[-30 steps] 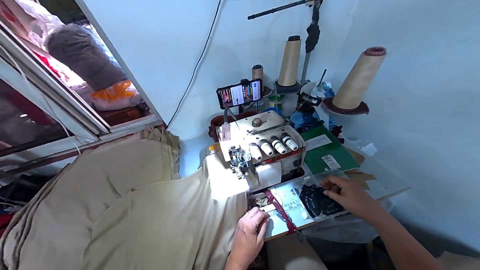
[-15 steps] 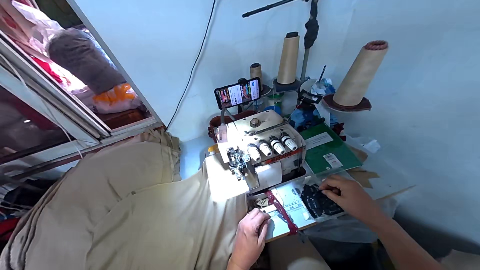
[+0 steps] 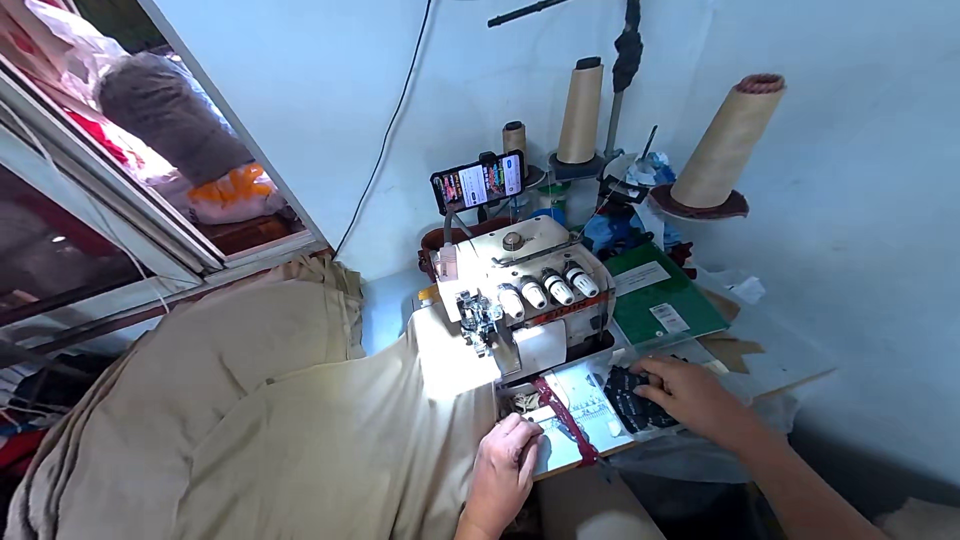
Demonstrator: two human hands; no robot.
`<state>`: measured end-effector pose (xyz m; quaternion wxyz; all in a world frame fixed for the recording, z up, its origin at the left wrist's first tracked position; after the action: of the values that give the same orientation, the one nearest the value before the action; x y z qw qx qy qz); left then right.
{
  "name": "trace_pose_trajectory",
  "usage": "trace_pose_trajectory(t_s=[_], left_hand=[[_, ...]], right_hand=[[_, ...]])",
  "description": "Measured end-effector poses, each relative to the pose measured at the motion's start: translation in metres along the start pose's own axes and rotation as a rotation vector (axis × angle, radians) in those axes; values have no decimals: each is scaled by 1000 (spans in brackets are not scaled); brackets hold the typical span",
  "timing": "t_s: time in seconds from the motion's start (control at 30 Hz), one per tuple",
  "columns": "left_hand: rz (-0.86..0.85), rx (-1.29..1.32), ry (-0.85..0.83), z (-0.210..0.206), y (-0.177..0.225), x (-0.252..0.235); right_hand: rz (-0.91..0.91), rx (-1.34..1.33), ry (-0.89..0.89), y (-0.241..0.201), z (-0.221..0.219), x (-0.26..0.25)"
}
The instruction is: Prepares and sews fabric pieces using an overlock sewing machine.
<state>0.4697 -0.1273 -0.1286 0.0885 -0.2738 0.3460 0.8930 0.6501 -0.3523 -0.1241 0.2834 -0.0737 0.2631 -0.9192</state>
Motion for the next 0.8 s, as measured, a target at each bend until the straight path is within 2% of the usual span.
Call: trace_pose_trajectory(t_s=[0.3,0.53,0.63,0.73,0.8], left_hand=[[-5,3,1,0,-1,0],[-10,8,0,0,0,1],[-14,16,1,1,-1,1],[32,157,36,3,-2,-1],[105,306,43,8,9,-11]], right_hand=[[59,6,191,-7,6,6],[116,-160,302,-5,21,11],[133,-136,360,-4,29,13],[149,-177,409,-11,37,20],[132,-325,357,-27,36,26]])
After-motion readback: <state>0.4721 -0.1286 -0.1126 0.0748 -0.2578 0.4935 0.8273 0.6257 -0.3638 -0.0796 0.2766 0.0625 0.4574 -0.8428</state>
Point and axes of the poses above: each hand's wrist, its own x-axis away from the middle knuckle, its own z-axis out of the back of the hand, y = z × x, the point moved 7 cm from there along -x, towards the middle knuckle
